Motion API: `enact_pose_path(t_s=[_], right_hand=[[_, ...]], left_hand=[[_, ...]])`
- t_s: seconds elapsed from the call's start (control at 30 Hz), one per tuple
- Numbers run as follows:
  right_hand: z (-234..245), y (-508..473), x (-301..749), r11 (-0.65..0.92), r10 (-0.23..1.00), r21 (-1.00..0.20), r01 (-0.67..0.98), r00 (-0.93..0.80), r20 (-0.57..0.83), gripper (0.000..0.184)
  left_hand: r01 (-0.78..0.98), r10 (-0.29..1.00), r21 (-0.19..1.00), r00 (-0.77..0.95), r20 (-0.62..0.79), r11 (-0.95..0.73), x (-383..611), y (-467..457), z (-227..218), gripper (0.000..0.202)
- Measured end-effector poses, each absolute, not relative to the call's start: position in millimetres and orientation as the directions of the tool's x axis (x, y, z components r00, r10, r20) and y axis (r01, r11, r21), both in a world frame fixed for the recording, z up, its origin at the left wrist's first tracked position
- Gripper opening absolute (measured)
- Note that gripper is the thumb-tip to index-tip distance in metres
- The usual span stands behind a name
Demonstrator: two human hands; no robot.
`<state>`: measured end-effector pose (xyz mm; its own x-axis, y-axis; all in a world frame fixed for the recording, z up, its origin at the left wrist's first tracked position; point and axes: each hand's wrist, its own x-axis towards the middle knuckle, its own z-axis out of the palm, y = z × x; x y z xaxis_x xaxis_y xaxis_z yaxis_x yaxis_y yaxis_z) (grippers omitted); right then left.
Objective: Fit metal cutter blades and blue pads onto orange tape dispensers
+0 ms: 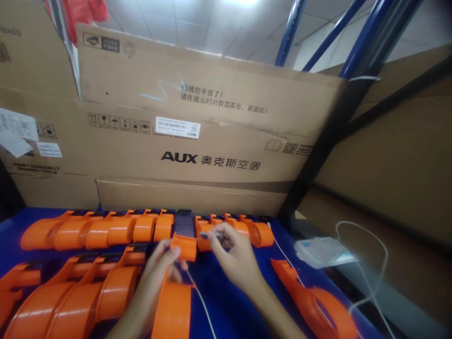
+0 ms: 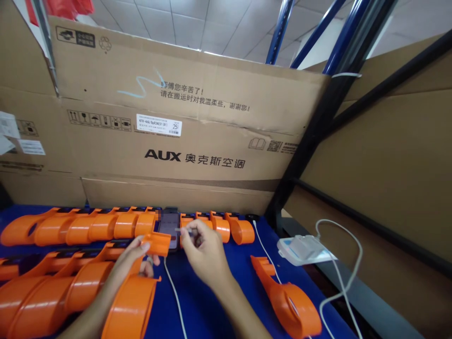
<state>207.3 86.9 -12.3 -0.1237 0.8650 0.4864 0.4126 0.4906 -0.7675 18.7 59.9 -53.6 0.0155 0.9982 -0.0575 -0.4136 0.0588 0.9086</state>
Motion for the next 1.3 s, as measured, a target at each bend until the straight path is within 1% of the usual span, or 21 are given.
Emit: enact_pose_path(t_s=[0.1, 0.17, 0.27, 0.4, 0.53, 0.67, 0.9, 1.07, 1.13, 1.3], right_hand=[[-13, 98, 210, 0.478, 0.873, -0.835, 0.274, -0.037, 0.487, 0.020], [-18, 100, 212, 0.467, 0.880, -0.858, 0.213, -0.011, 0.475, 0.020], [-27, 97, 215, 0.441, 0.894, -0.881, 0.173, -0.002, 0.447, 0.023], [-34, 93, 219, 0.393, 0.919, -0.913, 0.112, -0.022, 0.393, 0.029], [-39, 94, 219, 0.341, 0.940, -0.938, 0.063, -0.057, 0.338, 0.033], [-44, 93, 214, 0.297, 0.950, -0.954, 0.023, -0.106, 0.294, 0.033], [-47, 91, 206, 0.239, 0.958, -0.969, -0.055, -0.149, 0.245, 0.034], [-45, 92, 210, 0.229, 0.962, -0.967, -0.109, -0.124, 0.242, 0.033], [-44, 92, 212, 0.224, 0.963, -0.966, -0.129, -0.123, 0.239, 0.032], [-45, 93, 213, 0.212, 0.967, -0.961, -0.176, -0.102, 0.232, 0.032]], left_hand=[[-0.338, 0.999, 0.940, 0.017, -0.052, 0.055, 24, 49, -50, 0.028], [-0.307, 0.997, 0.949, 0.037, -0.063, 0.072, 27, 44, -47, 0.029], [-0.308, 0.993, 0.945, 0.070, -0.093, 0.110, 30, 42, -43, 0.029], [-0.294, 0.994, 0.950, 0.055, -0.094, 0.106, 31, 42, -42, 0.031], [-0.298, 0.996, 0.952, 0.071, -0.056, 0.074, 30, 42, -44, 0.031], [-0.281, 0.996, 0.958, 0.089, -0.031, 0.055, 28, 45, -47, 0.030], [-0.282, 0.997, 0.957, 0.054, -0.049, 0.063, 26, 45, -51, 0.041], [-0.303, 0.997, 0.951, 0.059, -0.043, 0.059, 27, 46, -46, 0.035], [-0.313, 0.997, 0.947, 0.050, -0.058, 0.071, 27, 48, -47, 0.036], [-0.357, 0.991, 0.925, 0.008, -0.137, 0.131, 28, 58, -57, 0.046]])
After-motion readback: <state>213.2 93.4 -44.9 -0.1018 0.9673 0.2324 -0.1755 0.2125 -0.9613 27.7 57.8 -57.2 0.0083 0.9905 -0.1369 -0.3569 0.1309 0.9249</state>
